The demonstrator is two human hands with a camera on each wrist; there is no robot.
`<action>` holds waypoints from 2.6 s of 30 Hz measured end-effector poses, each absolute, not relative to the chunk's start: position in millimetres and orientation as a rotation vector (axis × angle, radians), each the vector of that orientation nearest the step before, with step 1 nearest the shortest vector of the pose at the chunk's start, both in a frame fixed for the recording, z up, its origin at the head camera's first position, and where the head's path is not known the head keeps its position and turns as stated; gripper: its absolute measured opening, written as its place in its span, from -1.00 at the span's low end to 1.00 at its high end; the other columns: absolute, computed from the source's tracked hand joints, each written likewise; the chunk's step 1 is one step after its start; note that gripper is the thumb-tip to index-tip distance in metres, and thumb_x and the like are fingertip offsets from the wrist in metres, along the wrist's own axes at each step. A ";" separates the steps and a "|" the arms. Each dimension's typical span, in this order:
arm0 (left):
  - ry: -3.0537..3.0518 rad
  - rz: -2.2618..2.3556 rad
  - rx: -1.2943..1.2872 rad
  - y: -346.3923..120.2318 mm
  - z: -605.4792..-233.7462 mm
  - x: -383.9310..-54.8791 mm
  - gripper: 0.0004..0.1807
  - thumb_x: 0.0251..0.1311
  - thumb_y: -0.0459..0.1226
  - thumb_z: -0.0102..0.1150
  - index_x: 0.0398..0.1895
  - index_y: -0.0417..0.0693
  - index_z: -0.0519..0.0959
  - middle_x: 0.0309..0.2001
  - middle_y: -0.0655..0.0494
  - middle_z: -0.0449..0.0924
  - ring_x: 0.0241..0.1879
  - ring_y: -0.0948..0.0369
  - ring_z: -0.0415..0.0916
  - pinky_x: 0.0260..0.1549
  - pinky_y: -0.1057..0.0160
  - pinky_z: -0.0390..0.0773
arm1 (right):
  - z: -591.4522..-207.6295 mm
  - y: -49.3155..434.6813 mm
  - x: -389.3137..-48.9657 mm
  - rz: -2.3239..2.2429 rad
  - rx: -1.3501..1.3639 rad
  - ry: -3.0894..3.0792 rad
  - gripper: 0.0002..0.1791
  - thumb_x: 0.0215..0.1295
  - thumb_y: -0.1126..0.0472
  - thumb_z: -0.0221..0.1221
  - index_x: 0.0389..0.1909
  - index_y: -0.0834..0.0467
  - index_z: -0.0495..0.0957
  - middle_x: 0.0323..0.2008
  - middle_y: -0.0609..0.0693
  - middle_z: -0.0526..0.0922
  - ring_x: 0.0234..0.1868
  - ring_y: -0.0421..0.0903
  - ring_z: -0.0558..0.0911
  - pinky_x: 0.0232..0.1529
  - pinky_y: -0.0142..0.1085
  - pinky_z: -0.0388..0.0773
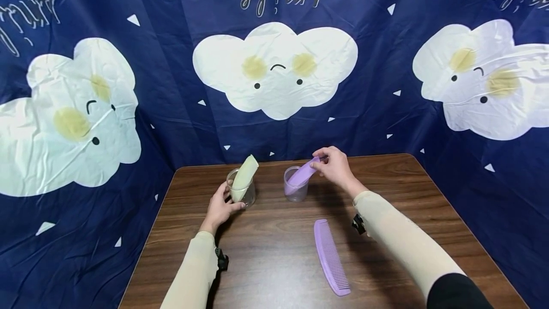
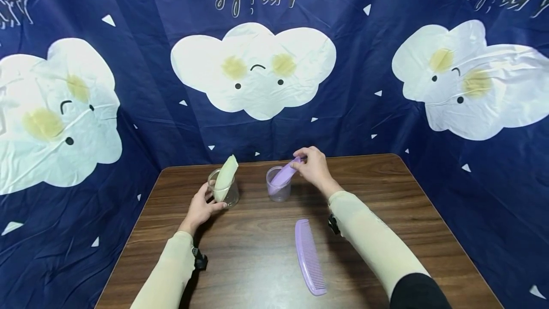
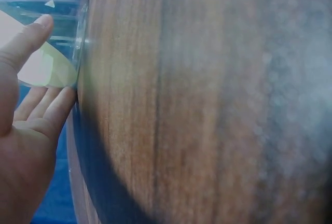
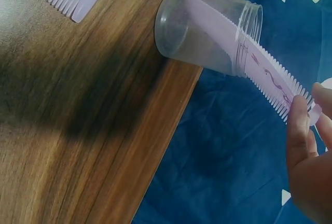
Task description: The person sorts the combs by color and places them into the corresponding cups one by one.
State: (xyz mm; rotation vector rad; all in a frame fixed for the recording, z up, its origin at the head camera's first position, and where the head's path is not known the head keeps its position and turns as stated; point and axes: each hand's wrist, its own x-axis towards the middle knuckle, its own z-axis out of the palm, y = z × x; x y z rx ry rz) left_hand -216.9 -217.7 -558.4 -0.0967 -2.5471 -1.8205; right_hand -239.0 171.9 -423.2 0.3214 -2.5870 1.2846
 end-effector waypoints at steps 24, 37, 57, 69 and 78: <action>-2.499 -1.847 -0.117 -216.5 -557.5 -216.5 0.04 -0.07 -0.53 0.54 0.53 -0.20 0.21 0.43 -0.27 0.32 0.46 -0.21 0.28 0.37 -0.10 0.45 | -424.7 198.6 -225.5 1.252 0.513 -2.472 -0.69 0.09 0.24 0.54 -0.12 0.20 0.79 -0.18 0.04 0.81 -0.24 -0.13 0.78 -0.26 -0.56 0.64; -2.535 -1.803 -0.103 -216.7 -559.9 -217.3 0.05 -0.06 -0.50 0.56 0.53 -0.20 0.20 0.43 -0.29 0.32 0.46 -0.20 0.29 0.39 -0.10 0.43 | -445.0 213.4 -208.9 1.273 0.623 -2.527 -0.66 0.12 0.19 0.52 -0.06 0.14 0.78 -0.14 0.06 0.80 -0.22 -0.09 0.74 -0.24 -0.30 0.70; -2.550 -1.847 -0.113 -206.3 -520.7 -195.5 -0.01 -0.01 -0.57 0.47 0.52 -0.36 0.16 0.40 -0.39 0.30 0.46 -0.26 0.25 0.39 -0.16 0.41 | -484.5 222.0 -189.0 1.347 0.658 -2.610 -0.62 0.09 0.14 0.54 -0.04 0.09 0.78 -0.11 0.06 0.79 -0.13 0.12 0.73 -0.19 -0.10 0.72; -2.540 -1.862 -0.073 -214.1 -551.1 -212.1 0.06 -0.02 -0.55 0.50 0.56 -0.27 0.12 0.41 -0.36 0.27 0.49 -0.24 0.20 0.40 -0.11 0.40 | -506.1 219.0 -178.3 1.350 0.719 -2.658 -0.56 0.08 0.18 0.54 0.02 0.12 0.75 -0.02 0.04 0.78 -0.05 0.20 0.73 -0.09 0.00 0.75; -2.536 -1.803 -0.095 -217.3 -562.2 -215.9 0.05 -0.03 -0.48 0.55 0.55 -0.19 0.18 0.38 -0.29 0.34 0.47 -0.20 0.27 0.35 -0.08 0.47 | -519.4 216.4 -170.7 1.388 0.736 -2.727 -0.49 0.11 0.19 0.53 0.11 0.19 0.69 0.03 0.22 0.74 -0.04 0.16 0.73 -0.04 -0.06 0.74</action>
